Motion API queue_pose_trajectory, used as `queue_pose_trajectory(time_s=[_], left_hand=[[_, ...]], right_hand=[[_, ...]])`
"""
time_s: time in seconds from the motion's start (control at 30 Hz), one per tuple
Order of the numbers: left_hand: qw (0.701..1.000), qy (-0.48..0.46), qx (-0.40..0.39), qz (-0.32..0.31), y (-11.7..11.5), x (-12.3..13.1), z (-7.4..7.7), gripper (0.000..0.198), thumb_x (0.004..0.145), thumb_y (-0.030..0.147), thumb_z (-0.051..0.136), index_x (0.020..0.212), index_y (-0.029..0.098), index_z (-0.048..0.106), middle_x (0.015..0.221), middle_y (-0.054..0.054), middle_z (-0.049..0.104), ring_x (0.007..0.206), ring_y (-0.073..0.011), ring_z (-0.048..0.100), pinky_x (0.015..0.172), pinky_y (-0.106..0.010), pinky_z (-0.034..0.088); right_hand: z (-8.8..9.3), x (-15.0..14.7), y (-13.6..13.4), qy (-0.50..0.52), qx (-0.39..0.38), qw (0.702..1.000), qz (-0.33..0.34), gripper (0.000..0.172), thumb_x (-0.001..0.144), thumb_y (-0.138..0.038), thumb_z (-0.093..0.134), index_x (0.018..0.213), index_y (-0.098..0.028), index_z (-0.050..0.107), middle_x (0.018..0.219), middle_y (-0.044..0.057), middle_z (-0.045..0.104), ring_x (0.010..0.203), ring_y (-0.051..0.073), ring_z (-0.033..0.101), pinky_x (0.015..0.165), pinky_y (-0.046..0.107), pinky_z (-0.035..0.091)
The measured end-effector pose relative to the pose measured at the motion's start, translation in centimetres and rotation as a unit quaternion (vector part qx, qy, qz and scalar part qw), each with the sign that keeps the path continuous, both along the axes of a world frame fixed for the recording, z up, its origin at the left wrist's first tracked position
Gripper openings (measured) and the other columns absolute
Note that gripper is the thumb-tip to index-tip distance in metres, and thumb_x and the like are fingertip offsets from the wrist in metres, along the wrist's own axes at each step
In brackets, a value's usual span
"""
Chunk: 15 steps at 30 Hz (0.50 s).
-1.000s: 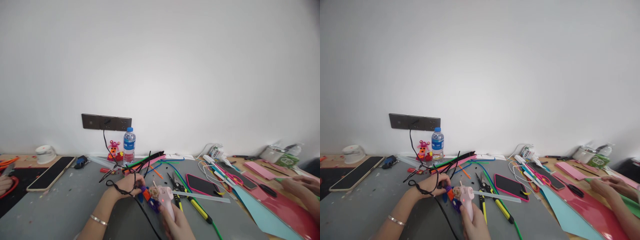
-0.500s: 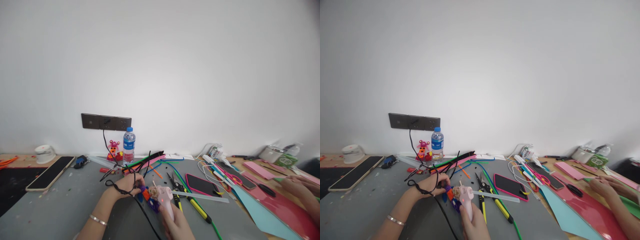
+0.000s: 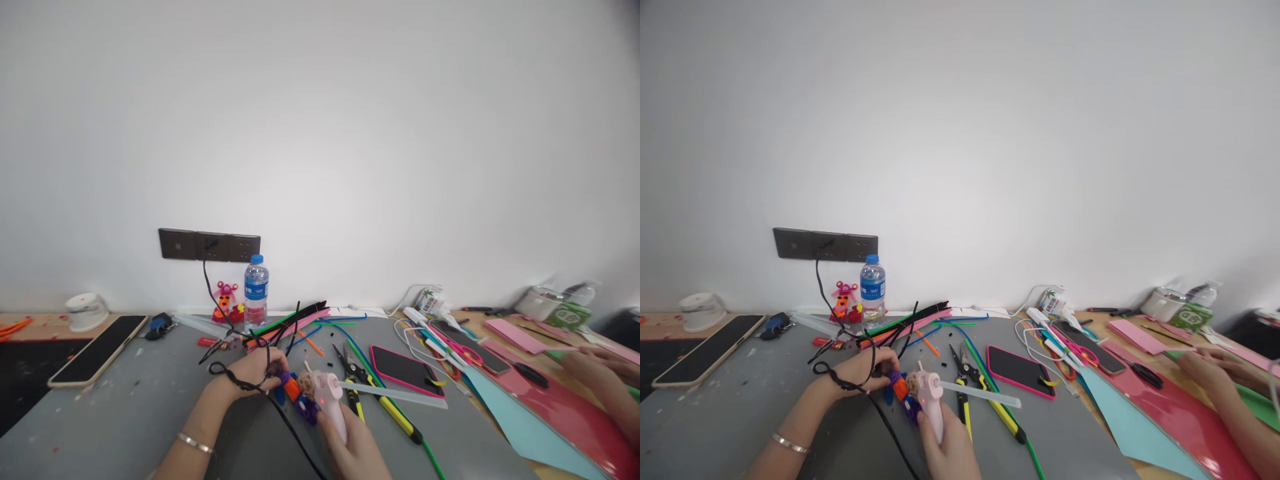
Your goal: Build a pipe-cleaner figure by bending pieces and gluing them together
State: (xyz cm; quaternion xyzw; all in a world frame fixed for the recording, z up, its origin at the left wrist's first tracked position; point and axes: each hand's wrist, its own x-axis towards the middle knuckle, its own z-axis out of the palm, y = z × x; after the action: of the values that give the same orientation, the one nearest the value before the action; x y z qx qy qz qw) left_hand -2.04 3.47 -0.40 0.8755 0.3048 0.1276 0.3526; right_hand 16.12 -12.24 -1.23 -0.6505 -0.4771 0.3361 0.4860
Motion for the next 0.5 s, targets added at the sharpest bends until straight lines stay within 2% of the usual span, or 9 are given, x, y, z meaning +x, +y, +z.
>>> queue_pose_trajectory(time_s=[0.07, 0.13, 0.23, 0.3, 0.5], left_hand=[[1.0, -0.002, 0.0, -0.001, 0.0, 0.0, -0.1, 0.025, 0.068, 0.01, 0.062, 0.091, 0.018, 0.067, 0.08, 0.001, 0.062, 0.074, -0.016, 0.055, 0.065, -0.024, 0.042], [1.0, -0.003, 0.001, 0.0, 0.1, 0.0, -0.2, 0.026, 0.068, 0.009, 0.061, 0.091, 0.018, 0.067, 0.08, 0.001, 0.062, 0.075, -0.016, 0.055, 0.065, -0.024, 0.042], [1.0, -0.002, 0.002, 0.001, 0.0, 0.0, -0.1, 0.026, 0.068, 0.009, 0.061, 0.091, 0.018, 0.067, 0.08, 0.001, 0.062, 0.074, -0.0157, 0.055, 0.064, -0.024, 0.042], [1.0, 0.002, 0.002, 0.003, 0.0, 0.1, -0.1, 0.024, 0.068, 0.009, 0.062, 0.09, 0.018, 0.067, 0.079, 0.001, 0.062, 0.072, -0.0154, 0.055, 0.063, -0.023, 0.042], [1.0, 0.007, 0.002, 0.005, 0.1, 0.4, -0.2, 0.023, 0.066, 0.009, 0.061, 0.087, 0.019, 0.066, 0.078, 0.001, 0.064, 0.07, -0.0147, 0.056, 0.063, -0.023, 0.042]], right_hand=[[0.1, 0.0, -0.1, 0.015, 0.012, 1.0, -0.002, 0.059, 0.073, -0.067, 0.062, 0.098, -0.014, 0.073, 0.087, 0.013, 0.074, 0.093, 0.034, 0.067, 0.076, 0.033, 0.052], [0.1, 0.1, -0.2, 0.038, -0.014, 0.999, 0.013, 0.06, 0.074, -0.067, 0.061, 0.098, -0.014, 0.072, 0.065, 0.008, 0.069, 0.072, 0.029, 0.067, 0.059, 0.03, 0.052], [-0.1, 0.4, -0.5, 0.073, -0.067, 0.995, 0.027, 0.06, 0.074, -0.068, 0.061, 0.097, -0.013, 0.07, 0.047, 0.0, 0.055, 0.047, 0.02, 0.056, 0.042, 0.024, 0.042], [-0.1, 0.6, -0.6, 0.08, -0.076, 0.993, 0.027, 0.06, 0.074, -0.068, 0.061, 0.096, -0.013, 0.069, 0.047, -0.001, 0.054, 0.044, 0.018, 0.052, 0.041, 0.023, 0.039], [0.0, 1.1, -0.9, 0.07, -0.095, 0.992, 0.039, 0.061, 0.069, -0.067, 0.064, 0.095, -0.013, 0.07, 0.05, 0.0, 0.056, 0.049, 0.018, 0.052, 0.047, 0.024, 0.041]])
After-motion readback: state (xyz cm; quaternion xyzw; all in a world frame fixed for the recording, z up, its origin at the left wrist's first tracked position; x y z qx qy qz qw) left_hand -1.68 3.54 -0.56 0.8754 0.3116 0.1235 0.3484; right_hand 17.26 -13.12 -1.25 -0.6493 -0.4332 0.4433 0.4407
